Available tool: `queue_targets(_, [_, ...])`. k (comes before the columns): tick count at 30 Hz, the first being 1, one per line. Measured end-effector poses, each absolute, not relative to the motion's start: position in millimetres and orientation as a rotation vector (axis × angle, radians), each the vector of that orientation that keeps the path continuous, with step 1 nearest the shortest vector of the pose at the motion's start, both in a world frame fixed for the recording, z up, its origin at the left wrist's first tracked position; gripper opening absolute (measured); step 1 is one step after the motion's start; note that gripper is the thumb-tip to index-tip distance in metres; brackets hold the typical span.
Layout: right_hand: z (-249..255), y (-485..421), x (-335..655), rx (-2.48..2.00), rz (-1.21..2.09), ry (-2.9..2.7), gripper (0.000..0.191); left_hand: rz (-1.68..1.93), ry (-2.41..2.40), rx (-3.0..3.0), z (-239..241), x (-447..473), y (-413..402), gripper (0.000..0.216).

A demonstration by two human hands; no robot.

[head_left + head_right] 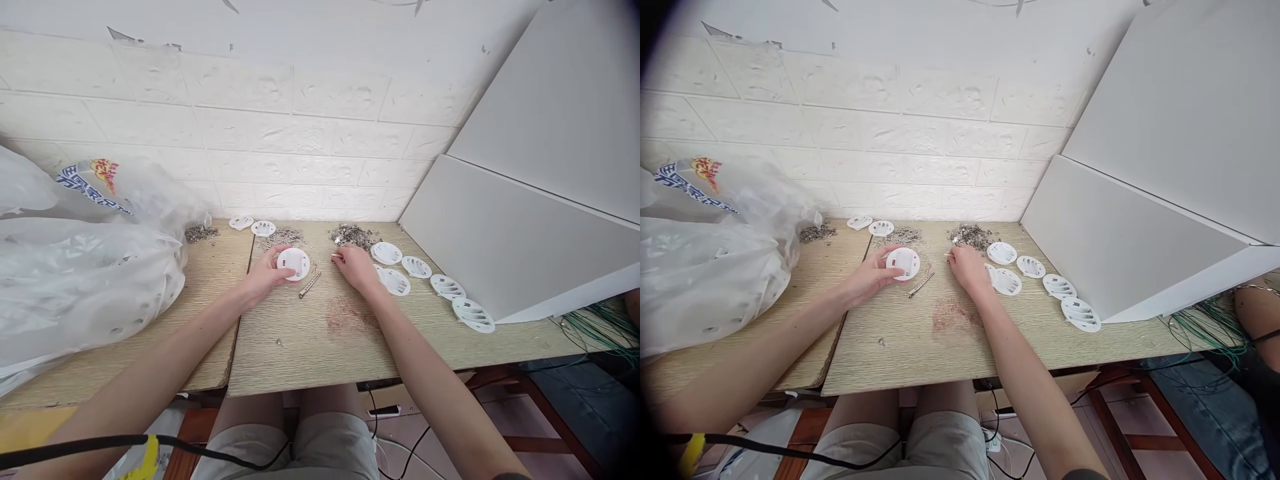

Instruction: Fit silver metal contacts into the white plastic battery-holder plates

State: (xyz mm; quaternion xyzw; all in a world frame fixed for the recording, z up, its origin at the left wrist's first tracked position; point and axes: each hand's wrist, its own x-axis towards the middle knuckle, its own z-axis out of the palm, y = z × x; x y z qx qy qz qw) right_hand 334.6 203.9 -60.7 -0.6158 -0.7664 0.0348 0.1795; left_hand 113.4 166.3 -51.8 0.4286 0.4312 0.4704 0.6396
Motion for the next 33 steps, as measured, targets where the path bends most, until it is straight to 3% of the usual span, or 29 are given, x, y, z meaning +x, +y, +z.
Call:
queue_targets(4, [-59, 201, 330, -1.609, 0.230, -2.022, 0.014, 1.111, 1.019, 1.006, -56, 111, 171, 0.056])
queue_targets(7, [-58, 192, 321, -1.430, 0.512, -1.811, 0.009, 1.158, 1.053, 1.126, -59, 107, 173, 0.037])
queue_targets(10, [-59, 185, 311, -1.212, 0.808, -1.708, 0.013, 1.256, 1.092, 1.337, -60, 104, 174, 0.017])
queue_targets(13, [-55, 188, 301, -1.091, 0.896, -1.675, 0.021, 1.402, 1.059, 1.498, -61, 101, 176, 0.006])
queue_targets(19, [-35, 195, 278, -0.921, 0.961, -1.647, 0.035, 1.597, 1.013, 1.636, -65, 95, 180, 0.004])
queue_targets(27, [-48, 171, 265, -0.829, 1.089, -1.692, 0.024, 1.638, 1.023, 1.864, -61, 96, 170, 0.006])
queue_targets(33, [-50, 169, 266, -0.813, 1.006, -1.704, 0.021, 1.732, 0.977, 2.087, -62, 96, 174, 0.009])
